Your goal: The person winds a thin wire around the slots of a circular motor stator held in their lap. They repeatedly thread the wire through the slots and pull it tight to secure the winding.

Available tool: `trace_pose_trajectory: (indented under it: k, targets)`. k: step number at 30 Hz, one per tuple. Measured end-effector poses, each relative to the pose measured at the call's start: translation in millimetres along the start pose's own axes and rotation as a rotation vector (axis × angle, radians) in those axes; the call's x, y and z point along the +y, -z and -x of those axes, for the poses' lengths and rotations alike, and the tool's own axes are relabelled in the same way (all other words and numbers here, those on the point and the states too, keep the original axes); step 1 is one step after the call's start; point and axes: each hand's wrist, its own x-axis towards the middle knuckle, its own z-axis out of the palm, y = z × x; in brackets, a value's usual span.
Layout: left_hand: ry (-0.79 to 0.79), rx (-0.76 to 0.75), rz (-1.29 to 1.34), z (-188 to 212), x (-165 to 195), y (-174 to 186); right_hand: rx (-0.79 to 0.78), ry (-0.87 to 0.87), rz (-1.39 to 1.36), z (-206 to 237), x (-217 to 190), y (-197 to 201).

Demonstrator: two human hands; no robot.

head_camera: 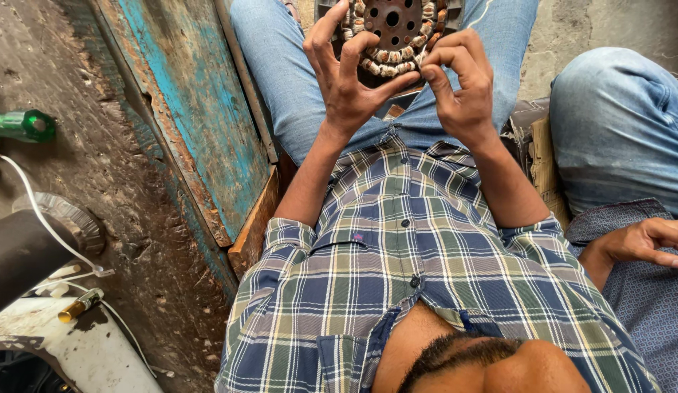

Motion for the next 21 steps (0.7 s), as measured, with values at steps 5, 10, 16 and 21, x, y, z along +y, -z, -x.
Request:
trace_pose_trajectory:
  k: [5,10,16,21]
  targets:
    - [0.002,0.000,-0.023,1.7,-1.2,-1.3,-0.099,0.039,-0.039,11.5,7.4,3.6]
    - [-0.004,-0.003,-0.014,3.7,-3.7,-2.4,-0.086,0.239,0.127,8.0,6.7,2.4]
    - [0.007,-0.045,-0.014,4.6,-5.4,2.2,-0.199,0.053,-0.037,14.1,30.6,11.7]
    - [0.006,-0.087,-0.035,0.8,-6.2,3.8,-0.207,0.135,-0.273,46.6,87.3,68.8]
